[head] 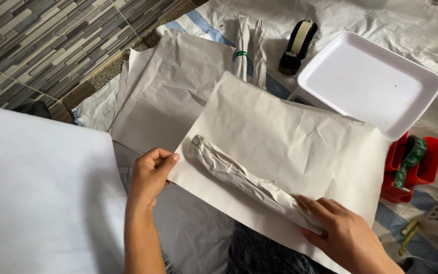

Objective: Weighing bundles of asparagus on a digital scale and wrapping them in white paper secured with tape.

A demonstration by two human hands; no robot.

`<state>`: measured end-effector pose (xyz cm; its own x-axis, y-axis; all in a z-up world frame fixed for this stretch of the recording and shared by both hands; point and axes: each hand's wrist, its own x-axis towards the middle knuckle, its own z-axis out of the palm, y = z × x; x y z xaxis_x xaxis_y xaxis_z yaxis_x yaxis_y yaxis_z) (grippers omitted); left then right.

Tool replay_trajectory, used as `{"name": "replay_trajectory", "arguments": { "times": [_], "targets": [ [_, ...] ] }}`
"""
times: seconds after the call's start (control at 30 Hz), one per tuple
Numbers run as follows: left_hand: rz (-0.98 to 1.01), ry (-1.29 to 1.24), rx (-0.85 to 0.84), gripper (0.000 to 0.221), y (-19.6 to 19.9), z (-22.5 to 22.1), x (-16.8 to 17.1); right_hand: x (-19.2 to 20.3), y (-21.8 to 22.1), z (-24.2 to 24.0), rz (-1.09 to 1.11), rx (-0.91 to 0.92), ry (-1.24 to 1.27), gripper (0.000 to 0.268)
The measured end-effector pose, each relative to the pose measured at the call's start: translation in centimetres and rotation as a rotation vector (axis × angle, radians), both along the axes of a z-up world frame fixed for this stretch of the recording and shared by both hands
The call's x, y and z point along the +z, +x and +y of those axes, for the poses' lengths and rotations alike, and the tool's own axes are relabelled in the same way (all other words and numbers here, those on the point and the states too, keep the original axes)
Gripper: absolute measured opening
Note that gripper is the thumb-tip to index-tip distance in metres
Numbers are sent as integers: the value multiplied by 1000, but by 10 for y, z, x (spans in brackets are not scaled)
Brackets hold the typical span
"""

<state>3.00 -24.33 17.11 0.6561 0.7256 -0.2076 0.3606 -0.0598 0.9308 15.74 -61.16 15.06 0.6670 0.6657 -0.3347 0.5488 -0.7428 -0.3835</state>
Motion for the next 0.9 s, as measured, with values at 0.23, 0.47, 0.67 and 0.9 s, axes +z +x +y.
{"name": "replay_trajectory", "arguments": {
  "times": [0.23,0.47,0.67,0.9],
  "targets": [
    [42,-47,-11,14,-4,4,-6,-19,-10,-4,23,57,106,69],
    [177,20,-15,11,-2,0,15,-38,-33,-3,-167,80,232,84],
    [280,52,-27,23,4,-6,34,-73,-82,0,-624,132,318,98],
    [387,83,-34,27,6,-10,50,-66,-90,11,-620,61,418,72]
  ]
}}
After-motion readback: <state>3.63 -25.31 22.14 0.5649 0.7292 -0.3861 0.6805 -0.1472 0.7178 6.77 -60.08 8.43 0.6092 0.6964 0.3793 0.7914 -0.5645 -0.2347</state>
